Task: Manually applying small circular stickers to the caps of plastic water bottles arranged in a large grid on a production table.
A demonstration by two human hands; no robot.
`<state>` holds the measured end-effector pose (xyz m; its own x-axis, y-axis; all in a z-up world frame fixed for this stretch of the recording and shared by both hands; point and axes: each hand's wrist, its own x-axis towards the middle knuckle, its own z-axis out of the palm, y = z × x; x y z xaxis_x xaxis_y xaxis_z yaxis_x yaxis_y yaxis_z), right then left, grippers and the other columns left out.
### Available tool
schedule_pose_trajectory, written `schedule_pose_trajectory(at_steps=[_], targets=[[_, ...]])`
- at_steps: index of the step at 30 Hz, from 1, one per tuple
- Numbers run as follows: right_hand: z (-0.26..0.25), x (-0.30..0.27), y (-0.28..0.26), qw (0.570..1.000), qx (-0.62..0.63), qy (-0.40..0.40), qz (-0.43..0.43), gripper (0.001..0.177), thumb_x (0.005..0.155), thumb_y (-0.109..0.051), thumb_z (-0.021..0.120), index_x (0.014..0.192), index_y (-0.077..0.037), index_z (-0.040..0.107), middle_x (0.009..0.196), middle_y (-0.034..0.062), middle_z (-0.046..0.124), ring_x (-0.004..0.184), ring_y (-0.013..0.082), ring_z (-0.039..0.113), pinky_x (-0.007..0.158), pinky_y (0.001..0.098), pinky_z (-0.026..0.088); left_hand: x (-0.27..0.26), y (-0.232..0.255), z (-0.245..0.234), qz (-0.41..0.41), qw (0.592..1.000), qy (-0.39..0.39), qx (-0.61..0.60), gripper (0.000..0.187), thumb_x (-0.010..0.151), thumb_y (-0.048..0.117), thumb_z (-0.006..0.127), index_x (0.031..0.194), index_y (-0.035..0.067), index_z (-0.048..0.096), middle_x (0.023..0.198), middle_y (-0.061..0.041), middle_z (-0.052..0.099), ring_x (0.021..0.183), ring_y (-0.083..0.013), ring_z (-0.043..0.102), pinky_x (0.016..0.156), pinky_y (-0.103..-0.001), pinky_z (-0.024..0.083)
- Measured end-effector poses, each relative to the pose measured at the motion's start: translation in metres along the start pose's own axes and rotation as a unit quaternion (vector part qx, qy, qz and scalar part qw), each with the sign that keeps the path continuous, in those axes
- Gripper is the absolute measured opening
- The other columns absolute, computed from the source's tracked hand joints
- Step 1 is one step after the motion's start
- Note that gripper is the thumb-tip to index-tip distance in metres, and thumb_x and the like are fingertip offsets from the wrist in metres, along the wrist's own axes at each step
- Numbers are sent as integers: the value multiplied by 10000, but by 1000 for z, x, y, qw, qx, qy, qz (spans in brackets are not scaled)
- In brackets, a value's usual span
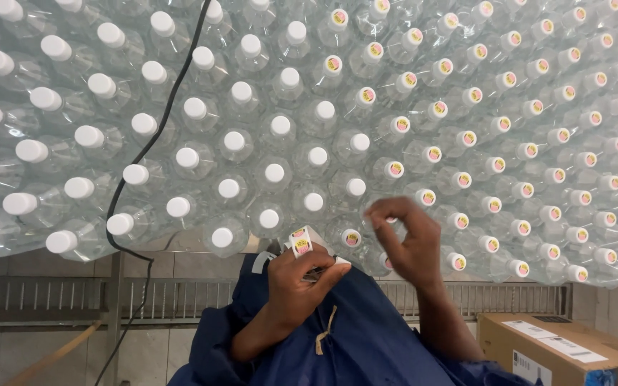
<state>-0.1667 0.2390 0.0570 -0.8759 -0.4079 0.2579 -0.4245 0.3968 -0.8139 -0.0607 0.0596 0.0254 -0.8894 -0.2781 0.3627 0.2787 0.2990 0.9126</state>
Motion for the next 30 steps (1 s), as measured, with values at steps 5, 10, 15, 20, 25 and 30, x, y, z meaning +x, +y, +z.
schedule_pose_trajectory(at_steps=[5, 10, 15, 20, 25, 30], targets=[[4, 27, 26, 991, -92, -35, 89, 116, 1035, -243, 736, 1005, -131, 742, 1199, 68, 786, 1175, 238, 748, 960, 401, 561, -3, -3, -4, -6, 1000, -17, -4, 266, 958, 253, 837, 789, 95, 706, 733, -21, 706, 643, -141, 660, 611, -297, 526], [13, 36, 23, 987, -61, -61, 136, 127, 1016, -237, 739, 988, -114, 755, 1147, 55, 795, 1108, 201, 768, 935, 339, 619, -5, -8, -6, -8, 1000, -21, 12, 256, 957, 274, 840, 797, 121, 711, 744, 4, 726, 628, -123, 652, 595, -287, 513], [19, 35, 29, 986, -48, -45, 154, 115, 1009, -205, 731, 985, -92, 738, 1084, 56, 776, 1019, 174, 766, 948, 301, 663, -6, -11, -6, -2, 1000, -23, 13, 249, 960, 273, 842, 805, 133, 706, 724, 21, 718, 600, -110, 637, 588, -275, 495], [19, 33, 37, 982, -53, -44, 174, 112, 1011, -219, 720, 1028, -111, 748, 1108, 36, 788, 1053, 180, 773, 926, 320, 673, -7, -14, -5, -8, 999, -23, 23, 245, 954, 281, 848, 800, 146, 714, 731, 26, 736, 591, -110, 636, 582, -284, 499], [20, 34, 36, 982, -48, -36, 179, 121, 997, -214, 732, 1028, -98, 748, 1112, 48, 801, 1044, 187, 791, 925, 321, 674, -4, -13, -5, -4, 1000, -24, 12, 258, 960, 267, 836, 788, 129, 702, 736, 9, 721, 617, -117, 646, 587, -279, 510], [22, 32, 36, 980, -68, -50, 179, 152, 1026, -237, 703, 1113, -113, 693, 1188, 46, 787, 1098, 205, 791, 912, 333, 673, -3, -11, -5, -14, 999, -27, 12, 247, 953, 255, 844, 788, 129, 710, 730, 12, 720, 612, -116, 639, 586, -288, 510]])
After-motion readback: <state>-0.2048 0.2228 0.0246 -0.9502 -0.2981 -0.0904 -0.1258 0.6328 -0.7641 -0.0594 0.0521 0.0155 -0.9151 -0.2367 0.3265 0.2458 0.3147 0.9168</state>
